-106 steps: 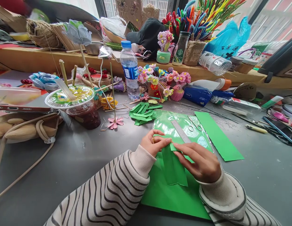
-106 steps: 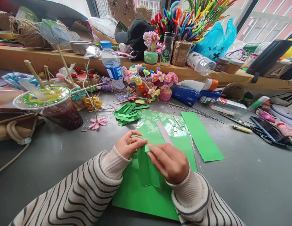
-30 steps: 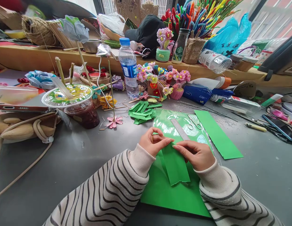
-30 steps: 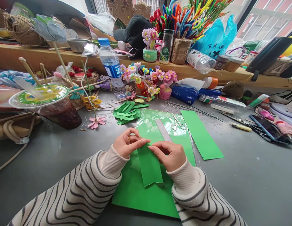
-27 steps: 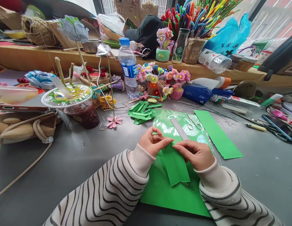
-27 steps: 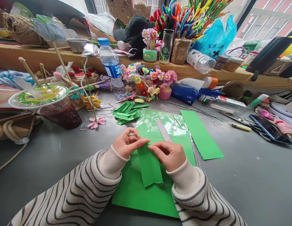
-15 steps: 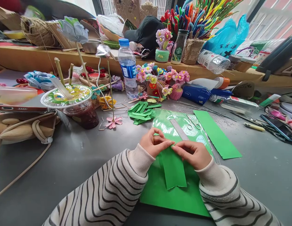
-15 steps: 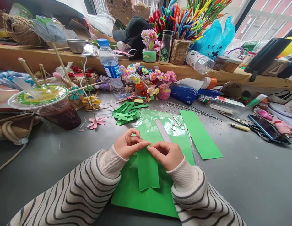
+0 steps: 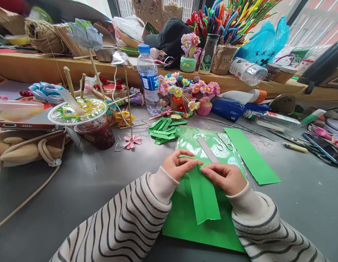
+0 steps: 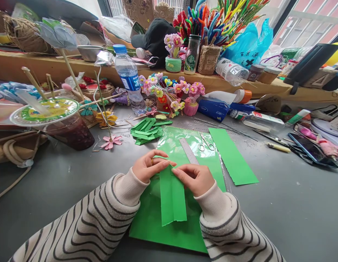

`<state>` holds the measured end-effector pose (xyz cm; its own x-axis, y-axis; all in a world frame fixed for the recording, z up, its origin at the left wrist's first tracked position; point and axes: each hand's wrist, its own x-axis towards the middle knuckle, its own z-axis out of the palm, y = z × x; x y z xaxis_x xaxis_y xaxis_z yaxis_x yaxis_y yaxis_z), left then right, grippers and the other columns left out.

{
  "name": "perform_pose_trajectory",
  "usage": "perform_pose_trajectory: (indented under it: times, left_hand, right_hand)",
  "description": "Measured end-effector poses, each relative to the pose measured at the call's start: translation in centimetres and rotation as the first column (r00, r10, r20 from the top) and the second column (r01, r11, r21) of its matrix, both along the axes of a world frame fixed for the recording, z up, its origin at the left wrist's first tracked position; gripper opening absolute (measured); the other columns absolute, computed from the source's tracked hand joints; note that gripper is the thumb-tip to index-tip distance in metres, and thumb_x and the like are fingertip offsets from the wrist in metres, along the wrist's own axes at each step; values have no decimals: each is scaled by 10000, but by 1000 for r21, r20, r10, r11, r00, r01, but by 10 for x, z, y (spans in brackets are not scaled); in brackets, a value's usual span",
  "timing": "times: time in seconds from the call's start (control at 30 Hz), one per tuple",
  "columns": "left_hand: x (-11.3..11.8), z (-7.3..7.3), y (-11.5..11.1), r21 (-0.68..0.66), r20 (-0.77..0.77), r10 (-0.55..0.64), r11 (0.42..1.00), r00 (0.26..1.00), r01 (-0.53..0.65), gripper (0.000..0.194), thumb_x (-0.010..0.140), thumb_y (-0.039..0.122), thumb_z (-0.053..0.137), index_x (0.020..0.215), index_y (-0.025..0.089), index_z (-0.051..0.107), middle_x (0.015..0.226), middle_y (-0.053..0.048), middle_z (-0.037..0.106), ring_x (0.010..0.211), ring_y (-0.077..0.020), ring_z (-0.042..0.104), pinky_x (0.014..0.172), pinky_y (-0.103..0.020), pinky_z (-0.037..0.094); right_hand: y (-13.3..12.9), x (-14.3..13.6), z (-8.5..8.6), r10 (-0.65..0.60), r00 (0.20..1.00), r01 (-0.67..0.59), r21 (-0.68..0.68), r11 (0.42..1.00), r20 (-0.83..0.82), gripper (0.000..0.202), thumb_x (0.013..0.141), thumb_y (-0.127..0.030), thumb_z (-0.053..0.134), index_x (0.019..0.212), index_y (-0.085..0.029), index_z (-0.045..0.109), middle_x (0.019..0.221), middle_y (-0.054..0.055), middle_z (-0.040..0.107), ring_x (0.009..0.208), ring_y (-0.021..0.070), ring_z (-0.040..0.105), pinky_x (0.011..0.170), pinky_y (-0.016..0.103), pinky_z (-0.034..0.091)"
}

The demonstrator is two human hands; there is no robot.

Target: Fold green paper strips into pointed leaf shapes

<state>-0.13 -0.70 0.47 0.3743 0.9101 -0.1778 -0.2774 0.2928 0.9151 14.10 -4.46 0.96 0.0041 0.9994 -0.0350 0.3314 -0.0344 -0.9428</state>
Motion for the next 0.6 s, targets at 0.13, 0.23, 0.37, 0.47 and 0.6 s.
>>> perform_pose_trajectory:
  times: [0.13, 0.23, 0.37, 0.47, 0.6]
  left_hand:
    - [0, 2, 0, 6, -44, 32, 999, 999, -31, 246, 533, 230, 647, 689, 143, 478, 585, -29, 649, 518, -98, 552, 496, -194, 384]
    - [0, 4, 0, -18, -86, 42, 999, 995, -43, 231, 553, 261, 630, 686, 148, 478, 576, -26, 643, 461, -87, 529, 427, -180, 350]
    - [1, 3, 0, -8, -80, 75, 997, 994, -76, 251, 514, 228, 655, 681, 148, 485, 540, -9, 627, 512, -103, 554, 490, -198, 398]
    - [2, 2, -1, 1, -71, 95, 995, 993, -95, 280, 476, 176, 673, 684, 140, 489, 524, 5, 614, 550, -106, 564, 552, -213, 425]
    - [3, 2, -1, -1, -63, 106, 994, 992, -107, 269, 480, 143, 665, 682, 134, 489, 486, 24, 594, 511, -82, 551, 529, -190, 423]
  right_hand:
    - [0, 0, 0, -14, 1000, 14, 18, 1000, 23, 203, 613, -338, 563, 561, -150, 619, 402, -17, 497, 348, 67, 385, 314, 187, 341]
    - [0, 1, -1, -8, 999, 8, 15, 1000, 41, 218, 614, -353, 557, 571, -149, 623, 416, -10, 513, 347, 70, 390, 321, 193, 342]
    - [0, 0, 0, -3, 999, 3, 11, 1000, 48, 225, 615, -358, 551, 572, -149, 623, 418, -11, 514, 343, 71, 389, 324, 195, 338]
    - [0, 0, 1, -8, 999, 7, 10, 1000, 34, 215, 610, -346, 559, 562, -145, 621, 396, -21, 487, 343, 67, 380, 323, 188, 323]
    - [-1, -1, 1, 2, 1000, -2, -5, 1000, 13, 215, 615, -340, 559, 567, -138, 616, 407, -19, 480, 347, 64, 372, 326, 188, 313]
